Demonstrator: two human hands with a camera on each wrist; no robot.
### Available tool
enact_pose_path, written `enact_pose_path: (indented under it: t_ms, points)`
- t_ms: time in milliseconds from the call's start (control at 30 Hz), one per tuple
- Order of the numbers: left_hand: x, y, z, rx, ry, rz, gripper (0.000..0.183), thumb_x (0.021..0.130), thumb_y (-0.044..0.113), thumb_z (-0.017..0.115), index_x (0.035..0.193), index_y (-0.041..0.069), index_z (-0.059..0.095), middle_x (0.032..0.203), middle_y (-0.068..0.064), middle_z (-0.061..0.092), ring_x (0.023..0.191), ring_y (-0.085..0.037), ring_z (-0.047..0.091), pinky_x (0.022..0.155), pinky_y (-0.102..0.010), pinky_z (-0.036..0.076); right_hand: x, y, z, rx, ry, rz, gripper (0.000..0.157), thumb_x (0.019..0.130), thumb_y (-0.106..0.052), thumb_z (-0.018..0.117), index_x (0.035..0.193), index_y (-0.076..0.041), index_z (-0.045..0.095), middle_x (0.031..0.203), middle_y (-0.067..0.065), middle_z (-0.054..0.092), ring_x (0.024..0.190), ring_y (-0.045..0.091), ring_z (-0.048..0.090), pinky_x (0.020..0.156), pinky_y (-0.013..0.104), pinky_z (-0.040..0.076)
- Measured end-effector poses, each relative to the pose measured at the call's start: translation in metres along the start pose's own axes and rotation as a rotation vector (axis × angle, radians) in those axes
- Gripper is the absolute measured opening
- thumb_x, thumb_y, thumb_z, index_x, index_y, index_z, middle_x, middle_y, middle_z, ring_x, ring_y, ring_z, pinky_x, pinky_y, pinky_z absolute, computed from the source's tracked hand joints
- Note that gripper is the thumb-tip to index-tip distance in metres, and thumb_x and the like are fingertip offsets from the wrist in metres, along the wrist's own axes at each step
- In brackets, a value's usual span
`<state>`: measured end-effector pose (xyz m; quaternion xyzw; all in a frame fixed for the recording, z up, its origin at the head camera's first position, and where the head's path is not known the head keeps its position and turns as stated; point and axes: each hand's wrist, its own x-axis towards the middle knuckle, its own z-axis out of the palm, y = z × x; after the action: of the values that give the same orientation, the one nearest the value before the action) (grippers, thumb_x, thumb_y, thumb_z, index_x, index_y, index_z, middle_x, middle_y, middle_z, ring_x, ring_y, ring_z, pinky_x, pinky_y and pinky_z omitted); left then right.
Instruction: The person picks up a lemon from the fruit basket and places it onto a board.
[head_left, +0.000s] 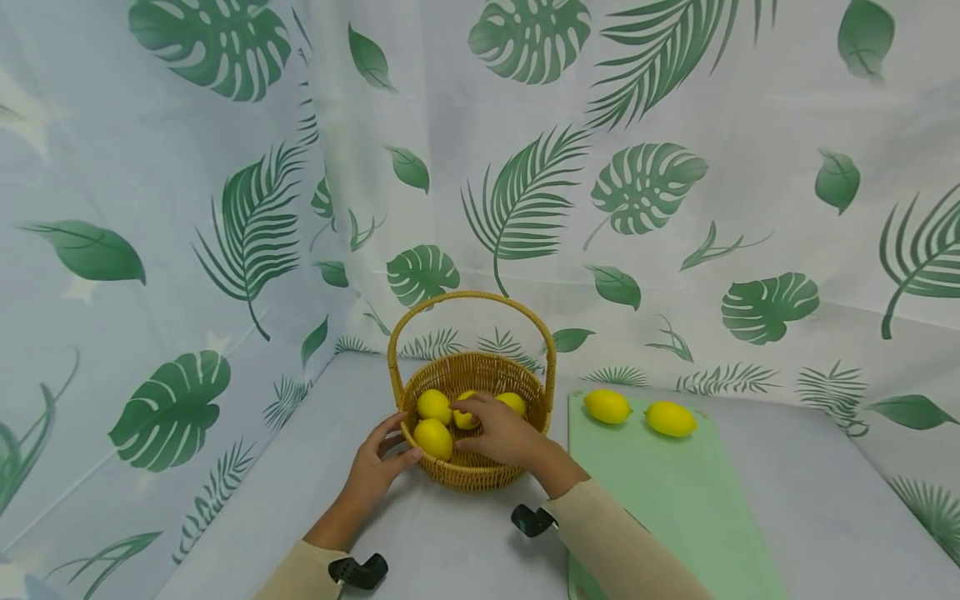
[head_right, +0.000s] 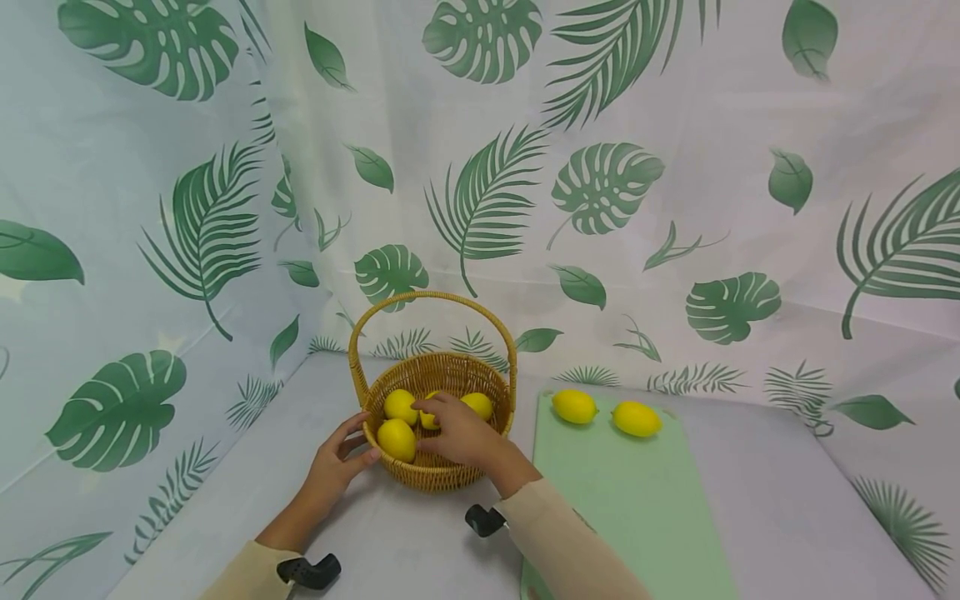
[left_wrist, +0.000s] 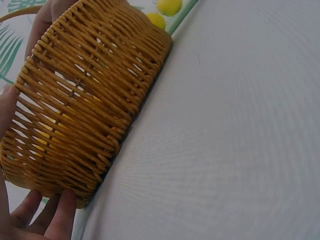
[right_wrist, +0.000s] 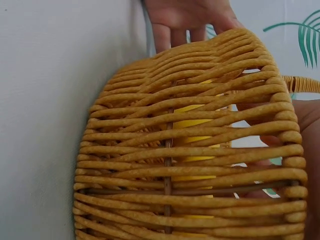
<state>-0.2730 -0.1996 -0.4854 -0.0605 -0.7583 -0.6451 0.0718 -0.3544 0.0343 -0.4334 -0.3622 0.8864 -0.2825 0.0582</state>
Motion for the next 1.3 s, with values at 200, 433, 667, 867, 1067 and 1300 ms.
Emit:
enact_pose_path:
  t_ms: [200, 433, 667, 867, 1067, 1300]
  points:
    - [0.0, 0.002, 0.001, -0.011, -0.001, 0.003, 0.066, 0.088, 0.012, 0.074, 0.147, 0.007, 0.042, 0.151, -0.013, 0.035, 0.129, -0.036, 0.043, 0.093, -0.041, 0.049, 0.005, -0.002, 0.002, -0.001, -0.014, -0.007, 0.058, 0.089, -0.031, 0.074, 0.14, -0.014, 0.053, 0.13, 0.006, 0.052, 0.109, 0.024, 0.058, 0.089, 0.037, 0.051]
    - [0.0, 0.003, 0.003, -0.03, 0.005, -0.006, 0.066, 0.088, 0.011, 0.074, 0.146, 0.006, 0.043, 0.151, -0.013, 0.035, 0.129, -0.037, 0.043, 0.093, -0.041, 0.049, 0.01, -0.004, 0.005, 0.021, -0.024, 0.003, 0.056, 0.088, -0.033, 0.073, 0.138, -0.015, 0.055, 0.13, 0.006, 0.051, 0.11, 0.024, 0.058, 0.088, 0.036, 0.051]
    - [0.001, 0.0, 0.003, -0.034, -0.002, -0.006, 0.066, 0.088, 0.013, 0.074, 0.146, 0.007, 0.043, 0.151, -0.011, 0.035, 0.129, -0.036, 0.043, 0.096, -0.043, 0.047, 0.013, -0.007, 0.007, 0.015, -0.04, 0.029, 0.056, 0.088, -0.035, 0.074, 0.138, -0.017, 0.055, 0.133, 0.003, 0.05, 0.11, 0.023, 0.058, 0.088, 0.035, 0.05]
    - [0.001, -0.001, 0.002, -0.032, 0.001, -0.004, 0.066, 0.088, 0.014, 0.075, 0.146, 0.007, 0.043, 0.151, -0.01, 0.035, 0.129, -0.036, 0.043, 0.095, -0.041, 0.048, 0.016, -0.008, 0.01, 0.002, -0.045, 0.017, 0.058, 0.088, -0.036, 0.074, 0.139, -0.017, 0.054, 0.134, 0.002, 0.05, 0.11, 0.024, 0.058, 0.088, 0.036, 0.05]
    - [0.001, -0.003, 0.001, -0.033, 0.0, 0.009, 0.066, 0.088, 0.013, 0.074, 0.146, 0.007, 0.043, 0.151, -0.01, 0.035, 0.128, -0.035, 0.043, 0.094, -0.039, 0.048, 0.019, -0.009, 0.013, -0.029, -0.049, 0.017, 0.059, 0.087, -0.037, 0.074, 0.139, -0.018, 0.054, 0.135, 0.001, 0.051, 0.109, 0.024, 0.058, 0.089, 0.037, 0.05]
    - [0.0, -0.002, 0.001, -0.039, 0.0, 0.006, 0.067, 0.087, 0.014, 0.075, 0.145, 0.008, 0.044, 0.151, -0.011, 0.036, 0.129, -0.035, 0.043, 0.094, -0.039, 0.048, 0.022, -0.009, 0.016, -0.029, -0.049, 0.031, 0.06, 0.086, -0.038, 0.075, 0.139, -0.019, 0.054, 0.135, 0.001, 0.05, 0.11, 0.023, 0.057, 0.089, 0.036, 0.05]
